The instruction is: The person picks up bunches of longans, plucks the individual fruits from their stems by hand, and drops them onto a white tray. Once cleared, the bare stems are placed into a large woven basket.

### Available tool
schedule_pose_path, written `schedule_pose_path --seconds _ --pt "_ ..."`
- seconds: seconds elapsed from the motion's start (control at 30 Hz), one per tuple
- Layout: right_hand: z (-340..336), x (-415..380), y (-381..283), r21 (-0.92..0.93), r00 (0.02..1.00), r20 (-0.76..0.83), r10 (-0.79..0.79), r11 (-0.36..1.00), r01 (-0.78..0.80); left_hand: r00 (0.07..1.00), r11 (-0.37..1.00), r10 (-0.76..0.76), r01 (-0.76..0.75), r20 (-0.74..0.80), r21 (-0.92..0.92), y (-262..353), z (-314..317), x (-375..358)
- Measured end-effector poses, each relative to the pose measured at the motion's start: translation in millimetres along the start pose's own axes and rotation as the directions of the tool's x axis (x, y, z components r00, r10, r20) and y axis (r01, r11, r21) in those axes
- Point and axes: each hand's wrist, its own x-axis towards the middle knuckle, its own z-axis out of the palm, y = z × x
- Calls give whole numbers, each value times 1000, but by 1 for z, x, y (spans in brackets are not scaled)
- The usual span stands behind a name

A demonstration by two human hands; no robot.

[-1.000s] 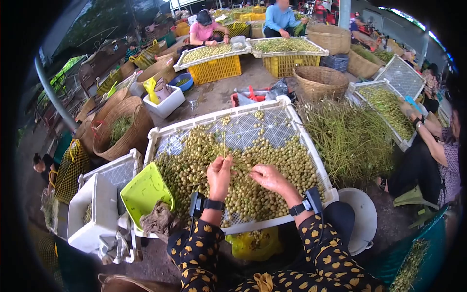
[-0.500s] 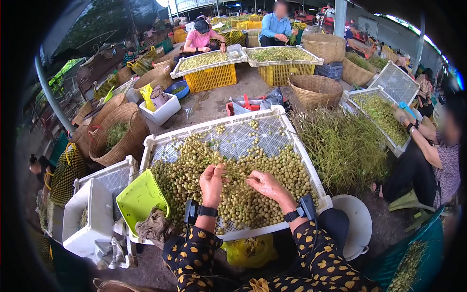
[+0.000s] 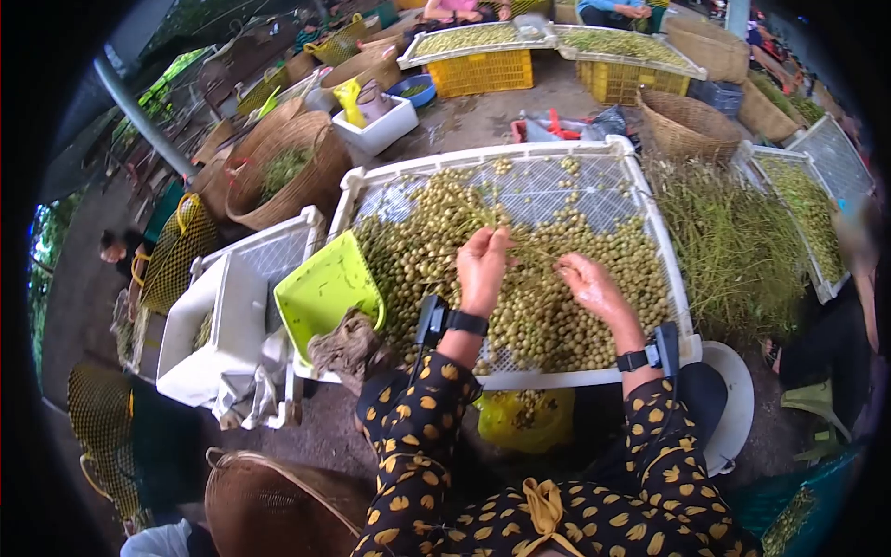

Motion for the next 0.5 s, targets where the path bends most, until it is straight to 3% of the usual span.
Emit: schedule_pose_path --seconds 0.13,0.3,0.4,0.5 --pt "-8 0 -14 -60 994 43 98 994 -96 999 999 -30 30 22 -15 4 1 -2" --pt "-15 -2 3 -227 998 60 33 974 -19 1000 998 -12 11 -16 -60 -4 -5 5" --pt "-28 -5 1 -271 986 90 138 956 -109 999 998 32 -32 4 -49 4 -13 9" --pt "-36 0 -16 -137 981 158 109 987 -88 1000 998 -1 2 15 -62 6 -8 5"
